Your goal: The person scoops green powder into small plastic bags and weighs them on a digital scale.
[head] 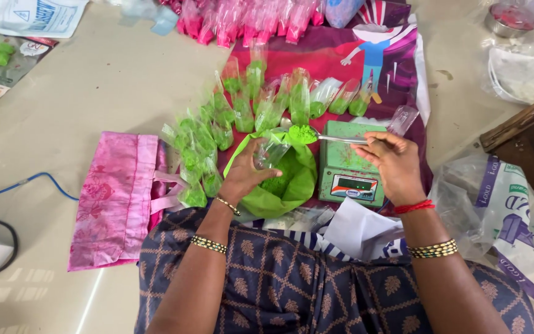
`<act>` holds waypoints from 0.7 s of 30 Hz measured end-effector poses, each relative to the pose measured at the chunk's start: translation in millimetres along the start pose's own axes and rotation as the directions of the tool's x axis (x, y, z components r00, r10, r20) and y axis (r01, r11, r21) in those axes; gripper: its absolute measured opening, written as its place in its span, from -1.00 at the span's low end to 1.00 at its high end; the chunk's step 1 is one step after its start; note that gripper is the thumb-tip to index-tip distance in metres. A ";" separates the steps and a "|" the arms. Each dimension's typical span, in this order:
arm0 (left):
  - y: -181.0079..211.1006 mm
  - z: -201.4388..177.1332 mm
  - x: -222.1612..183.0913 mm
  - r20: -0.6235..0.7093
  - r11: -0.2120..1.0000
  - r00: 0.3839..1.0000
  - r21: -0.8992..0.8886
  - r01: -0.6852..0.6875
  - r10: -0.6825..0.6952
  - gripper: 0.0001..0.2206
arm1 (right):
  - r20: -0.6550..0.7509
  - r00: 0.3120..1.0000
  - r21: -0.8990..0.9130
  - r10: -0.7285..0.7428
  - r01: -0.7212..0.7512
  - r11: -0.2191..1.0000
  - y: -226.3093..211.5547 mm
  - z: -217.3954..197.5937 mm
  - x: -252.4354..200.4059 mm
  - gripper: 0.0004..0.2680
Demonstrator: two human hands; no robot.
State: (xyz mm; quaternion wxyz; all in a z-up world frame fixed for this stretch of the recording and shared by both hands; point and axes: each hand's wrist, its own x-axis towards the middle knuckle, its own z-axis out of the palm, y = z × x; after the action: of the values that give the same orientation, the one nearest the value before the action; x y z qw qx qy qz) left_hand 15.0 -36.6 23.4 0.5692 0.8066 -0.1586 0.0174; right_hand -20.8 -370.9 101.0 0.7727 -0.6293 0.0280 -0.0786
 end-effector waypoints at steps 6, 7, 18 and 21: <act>-9.6 16.6 18.9 0.080 0.994 0.997 0.106 -0.006 -0.003 -0.14 | 0.012 1.000 0.007 -0.007 0.007 1.000 -22.9 -4.3 4.4 -0.89; -4.4 17.1 19.9 0.088 0.994 0.996 0.106 -0.001 -0.009 -0.14 | 0.005 1.000 0.009 0.000 0.000 1.000 -22.8 -3.5 4.6 -0.89; -6.5 18.8 18.6 0.140 0.999 0.990 -0.009 0.031 -0.030 -0.06 | 0.090 0.994 -0.178 0.062 -0.045 0.983 -13.1 18.5 7.2 -0.84; -26.1 28.7 20.0 0.130 0.980 0.990 -0.199 -0.025 0.052 -0.05 | 0.128 0.991 -0.214 0.043 -0.015 0.977 -20.9 33.3 -0.5 -0.83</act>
State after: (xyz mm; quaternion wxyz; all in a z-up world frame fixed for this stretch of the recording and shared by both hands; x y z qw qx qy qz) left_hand 36.8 -60.0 -6.3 0.6336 0.7425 -0.2131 -0.0417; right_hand -18.4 -342.6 128.2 0.7024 -0.7115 -0.0057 -0.0219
